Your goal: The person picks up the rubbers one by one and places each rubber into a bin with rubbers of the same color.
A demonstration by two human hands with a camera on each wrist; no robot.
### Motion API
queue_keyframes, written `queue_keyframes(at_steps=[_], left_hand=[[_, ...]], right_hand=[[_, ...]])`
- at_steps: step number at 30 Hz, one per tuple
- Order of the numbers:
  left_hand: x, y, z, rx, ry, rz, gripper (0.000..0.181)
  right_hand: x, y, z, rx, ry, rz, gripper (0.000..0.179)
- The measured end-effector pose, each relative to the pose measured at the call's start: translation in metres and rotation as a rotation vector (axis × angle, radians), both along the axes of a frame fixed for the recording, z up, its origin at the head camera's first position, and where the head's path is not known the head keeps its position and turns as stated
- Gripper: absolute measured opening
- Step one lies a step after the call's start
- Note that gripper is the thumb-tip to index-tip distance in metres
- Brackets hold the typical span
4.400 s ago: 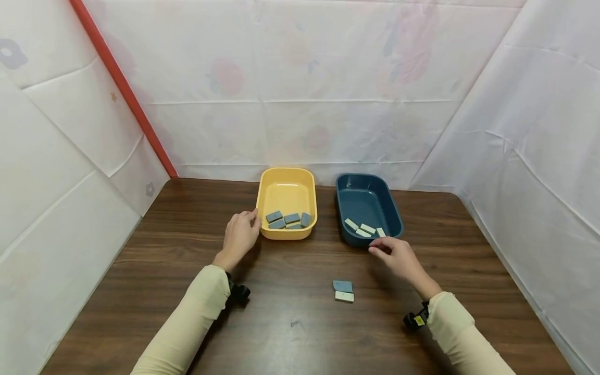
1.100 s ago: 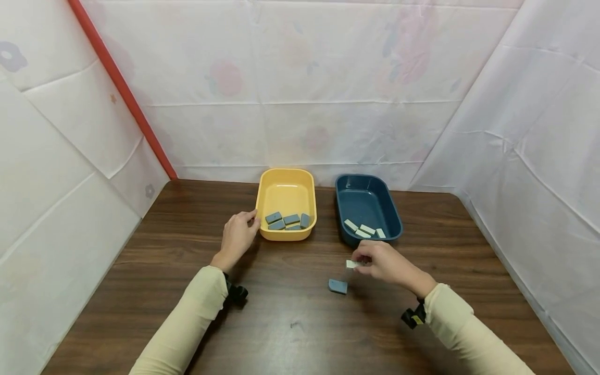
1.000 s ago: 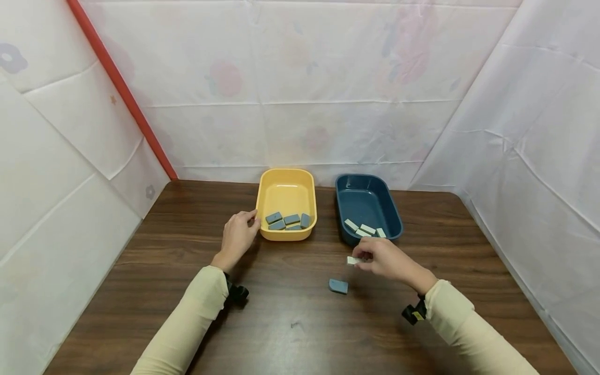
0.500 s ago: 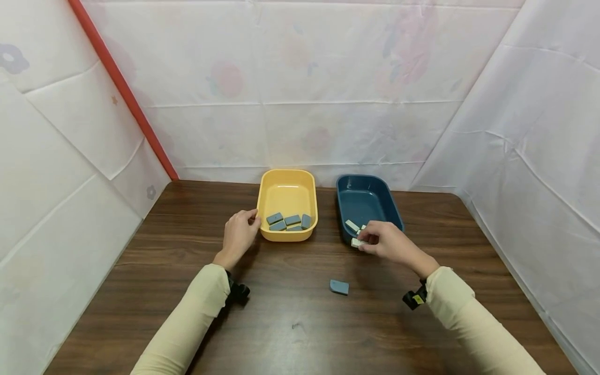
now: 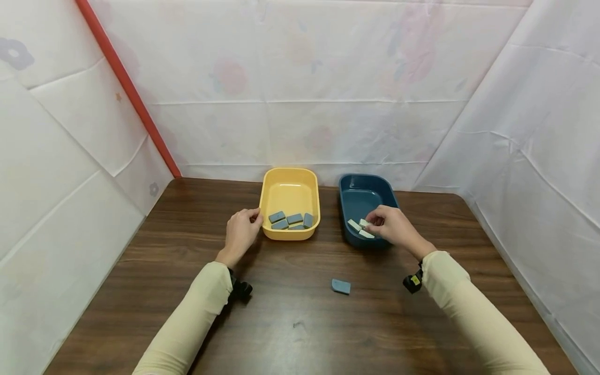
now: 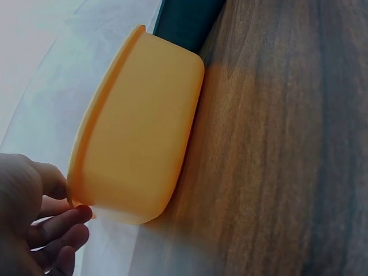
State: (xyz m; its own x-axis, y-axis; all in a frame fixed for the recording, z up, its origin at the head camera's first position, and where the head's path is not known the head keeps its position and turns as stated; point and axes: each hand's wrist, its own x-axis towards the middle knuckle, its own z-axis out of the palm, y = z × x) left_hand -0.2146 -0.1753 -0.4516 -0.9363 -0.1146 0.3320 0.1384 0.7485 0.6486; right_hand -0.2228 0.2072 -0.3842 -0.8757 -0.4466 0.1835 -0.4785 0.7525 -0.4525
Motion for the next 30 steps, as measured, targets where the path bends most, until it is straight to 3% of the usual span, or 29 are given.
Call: queue_keyframes(at_steps=[9, 15, 25, 30], left_hand=[[-0.003, 0.003, -0.001, 0.049, 0.017, 0.057, 0.025], [-0.004, 0.003, -0.002, 0.031, -0.017, 0.081, 0.028], [0.0, 0.001, -0.003, 0.056, -0.056, 0.077, 0.029], [0.0, 0.001, -0.001, 0.07, -0.059, 0.078, 0.029]], right_hand=[[-0.017, 0.006, -0.01, -0.013, -0.043, -0.07, 0.014], [-0.027, 0.01, -0.017, -0.009, -0.072, -0.113, 0.015], [-0.042, 0.011, -0.027, 0.064, -0.157, -0.172, 0.017], [-0.05, 0.011, -0.035, 0.128, -0.137, -0.153, 0.016]])
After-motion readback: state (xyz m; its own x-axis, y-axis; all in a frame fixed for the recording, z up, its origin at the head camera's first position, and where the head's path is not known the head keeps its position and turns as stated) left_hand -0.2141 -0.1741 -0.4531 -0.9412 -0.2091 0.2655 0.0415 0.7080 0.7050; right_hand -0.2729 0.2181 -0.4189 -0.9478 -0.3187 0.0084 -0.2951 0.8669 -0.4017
